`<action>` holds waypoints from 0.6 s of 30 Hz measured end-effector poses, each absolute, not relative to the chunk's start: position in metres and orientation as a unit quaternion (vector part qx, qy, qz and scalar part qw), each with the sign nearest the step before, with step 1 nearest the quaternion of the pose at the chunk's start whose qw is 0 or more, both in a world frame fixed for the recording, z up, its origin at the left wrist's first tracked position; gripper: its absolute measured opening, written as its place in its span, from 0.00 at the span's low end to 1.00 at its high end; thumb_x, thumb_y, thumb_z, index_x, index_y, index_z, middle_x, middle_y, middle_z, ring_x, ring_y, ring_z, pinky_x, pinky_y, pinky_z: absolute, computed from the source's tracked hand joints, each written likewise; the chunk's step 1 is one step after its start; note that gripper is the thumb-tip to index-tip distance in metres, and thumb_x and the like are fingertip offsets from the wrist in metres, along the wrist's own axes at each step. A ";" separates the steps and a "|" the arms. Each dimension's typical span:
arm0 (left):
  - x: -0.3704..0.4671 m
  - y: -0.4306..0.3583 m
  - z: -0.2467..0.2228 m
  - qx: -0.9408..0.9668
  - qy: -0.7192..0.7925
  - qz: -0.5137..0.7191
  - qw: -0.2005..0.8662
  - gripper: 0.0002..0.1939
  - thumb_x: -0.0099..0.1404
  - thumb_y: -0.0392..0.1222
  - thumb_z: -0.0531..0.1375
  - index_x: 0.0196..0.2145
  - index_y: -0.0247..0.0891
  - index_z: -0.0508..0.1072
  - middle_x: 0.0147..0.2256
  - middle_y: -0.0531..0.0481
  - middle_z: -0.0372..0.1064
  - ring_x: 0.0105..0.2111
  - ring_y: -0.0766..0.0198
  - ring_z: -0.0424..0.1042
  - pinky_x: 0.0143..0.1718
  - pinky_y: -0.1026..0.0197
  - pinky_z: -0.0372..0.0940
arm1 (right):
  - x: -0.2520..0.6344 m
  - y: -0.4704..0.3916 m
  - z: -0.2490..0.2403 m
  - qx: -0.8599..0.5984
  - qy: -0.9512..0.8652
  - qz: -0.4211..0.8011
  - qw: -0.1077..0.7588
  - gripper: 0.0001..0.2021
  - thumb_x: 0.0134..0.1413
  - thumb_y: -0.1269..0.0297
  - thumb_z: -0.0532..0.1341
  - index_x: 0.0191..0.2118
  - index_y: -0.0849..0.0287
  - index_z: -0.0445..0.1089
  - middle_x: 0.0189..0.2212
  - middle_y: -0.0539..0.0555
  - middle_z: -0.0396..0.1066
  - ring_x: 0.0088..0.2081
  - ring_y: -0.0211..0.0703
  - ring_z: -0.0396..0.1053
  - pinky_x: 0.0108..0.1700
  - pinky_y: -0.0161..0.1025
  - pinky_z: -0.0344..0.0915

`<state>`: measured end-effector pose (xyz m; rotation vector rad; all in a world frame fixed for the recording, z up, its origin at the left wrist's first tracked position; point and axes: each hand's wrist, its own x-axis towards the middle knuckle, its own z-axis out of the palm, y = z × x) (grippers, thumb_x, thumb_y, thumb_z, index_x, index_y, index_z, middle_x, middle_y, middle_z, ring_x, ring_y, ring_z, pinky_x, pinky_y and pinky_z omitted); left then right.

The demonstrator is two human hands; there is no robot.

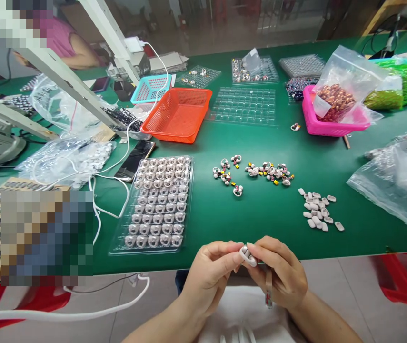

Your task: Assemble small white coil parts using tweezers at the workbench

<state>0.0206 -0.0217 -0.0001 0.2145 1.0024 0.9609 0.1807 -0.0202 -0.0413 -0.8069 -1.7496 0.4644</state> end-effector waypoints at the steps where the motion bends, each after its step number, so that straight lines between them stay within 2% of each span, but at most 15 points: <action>1: 0.021 -0.022 0.000 0.116 0.456 0.449 0.759 0.11 0.43 0.39 0.78 0.26 0.38 0.84 0.26 0.49 0.80 0.27 0.68 0.73 0.32 0.67 0.65 | 0.181 -0.021 -0.041 -0.344 -0.738 0.195 0.546 0.22 0.59 0.78 0.63 0.58 0.60 0.69 0.36 0.57 0.74 0.33 0.42 0.72 0.31 0.38 0.72; 8: 0.017 -0.025 -0.009 0.212 0.423 0.491 0.732 0.05 0.54 0.39 0.74 0.31 0.42 0.85 0.32 0.50 0.82 0.32 0.67 0.76 0.36 0.67 0.68 | 0.179 -0.019 -0.034 -0.368 -0.737 0.206 0.527 0.19 0.58 0.79 0.63 0.54 0.60 0.71 0.37 0.57 0.74 0.35 0.42 0.73 0.35 0.37 0.73; 14: 0.015 -0.023 -0.011 0.170 0.461 0.480 0.726 0.07 0.48 0.40 0.76 0.26 0.40 0.84 0.27 0.49 0.81 0.28 0.65 0.76 0.32 0.66 0.67 | 0.177 -0.015 -0.027 -0.364 -0.738 0.231 0.519 0.16 0.60 0.79 0.61 0.52 0.60 0.71 0.36 0.57 0.73 0.33 0.39 0.72 0.33 0.34 0.72; 18: 0.016 -0.019 -0.007 0.146 0.439 0.467 0.754 0.09 0.44 0.39 0.77 0.23 0.38 0.83 0.24 0.47 0.80 0.24 0.66 0.74 0.28 0.65 0.64 | 0.178 -0.014 -0.027 -0.326 -0.710 0.319 0.537 0.15 0.61 0.76 0.61 0.52 0.56 0.70 0.31 0.53 0.72 0.30 0.38 0.71 0.31 0.33 0.71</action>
